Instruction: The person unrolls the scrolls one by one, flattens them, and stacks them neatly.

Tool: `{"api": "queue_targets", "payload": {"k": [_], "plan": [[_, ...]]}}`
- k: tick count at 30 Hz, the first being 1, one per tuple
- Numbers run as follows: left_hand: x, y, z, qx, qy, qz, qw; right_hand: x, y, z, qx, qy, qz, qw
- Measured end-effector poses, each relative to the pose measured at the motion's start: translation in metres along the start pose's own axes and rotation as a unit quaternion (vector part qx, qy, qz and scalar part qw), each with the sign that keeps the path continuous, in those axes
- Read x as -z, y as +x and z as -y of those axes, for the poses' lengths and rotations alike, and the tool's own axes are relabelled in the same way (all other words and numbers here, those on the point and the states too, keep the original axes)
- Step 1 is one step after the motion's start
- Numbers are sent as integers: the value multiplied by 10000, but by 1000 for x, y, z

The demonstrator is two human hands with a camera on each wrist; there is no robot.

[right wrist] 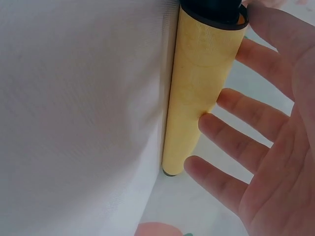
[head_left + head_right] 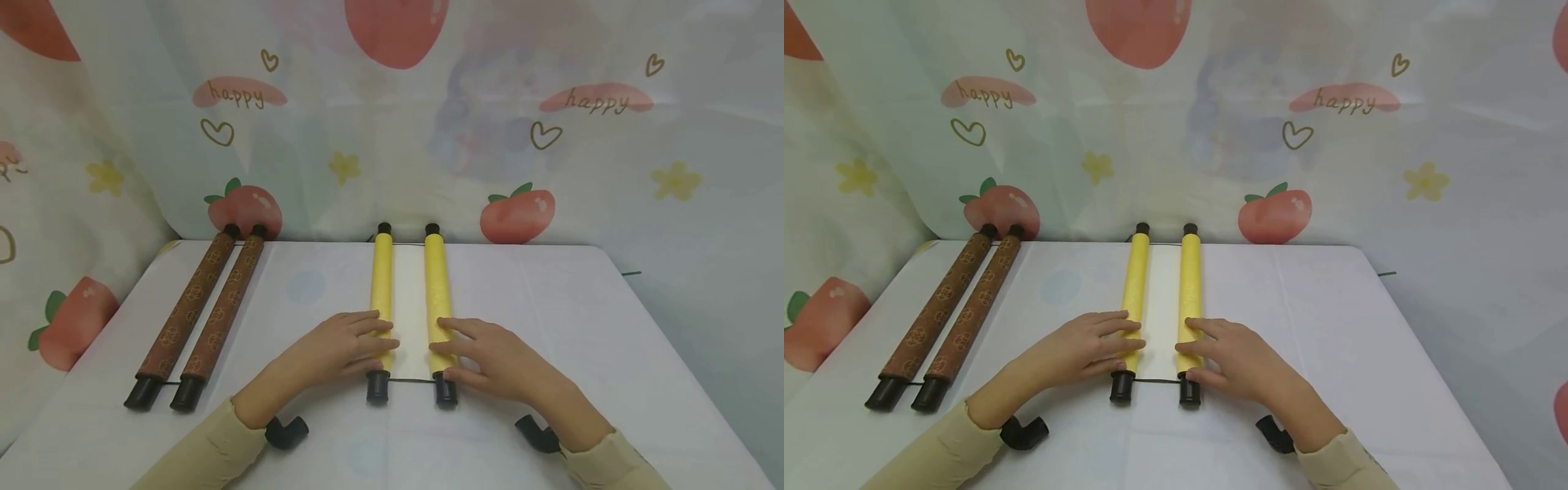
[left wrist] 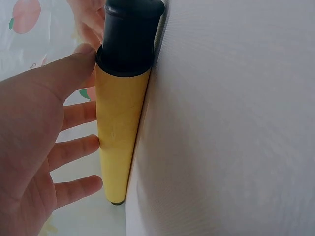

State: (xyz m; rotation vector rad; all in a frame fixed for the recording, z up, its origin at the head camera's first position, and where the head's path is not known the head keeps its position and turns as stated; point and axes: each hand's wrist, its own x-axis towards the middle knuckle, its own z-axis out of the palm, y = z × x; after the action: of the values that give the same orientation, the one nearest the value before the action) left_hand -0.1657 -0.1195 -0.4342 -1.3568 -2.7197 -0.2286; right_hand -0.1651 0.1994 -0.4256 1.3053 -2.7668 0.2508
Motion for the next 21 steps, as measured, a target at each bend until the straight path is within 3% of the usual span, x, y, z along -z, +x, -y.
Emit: {"api": "queue_targets", "payload": {"k": [5, 8, 13, 21], "plan": [[-2, 1, 1, -110, 138, -135, 9998, 0, -1, -3, 254, 74, -135, 9996], [-2, 0, 1, -8, 116, 16, 9999, 0, -1, -4, 396, 97, -253, 9988], [-1, -2, 1, 144, 70, 158, 9997, 2, -1, -4, 358, -18, -222, 9991], [0, -3, 1, 108, 104, -17, 9999, 1, -2, -5, 403, 115, -354, 9985]]}}
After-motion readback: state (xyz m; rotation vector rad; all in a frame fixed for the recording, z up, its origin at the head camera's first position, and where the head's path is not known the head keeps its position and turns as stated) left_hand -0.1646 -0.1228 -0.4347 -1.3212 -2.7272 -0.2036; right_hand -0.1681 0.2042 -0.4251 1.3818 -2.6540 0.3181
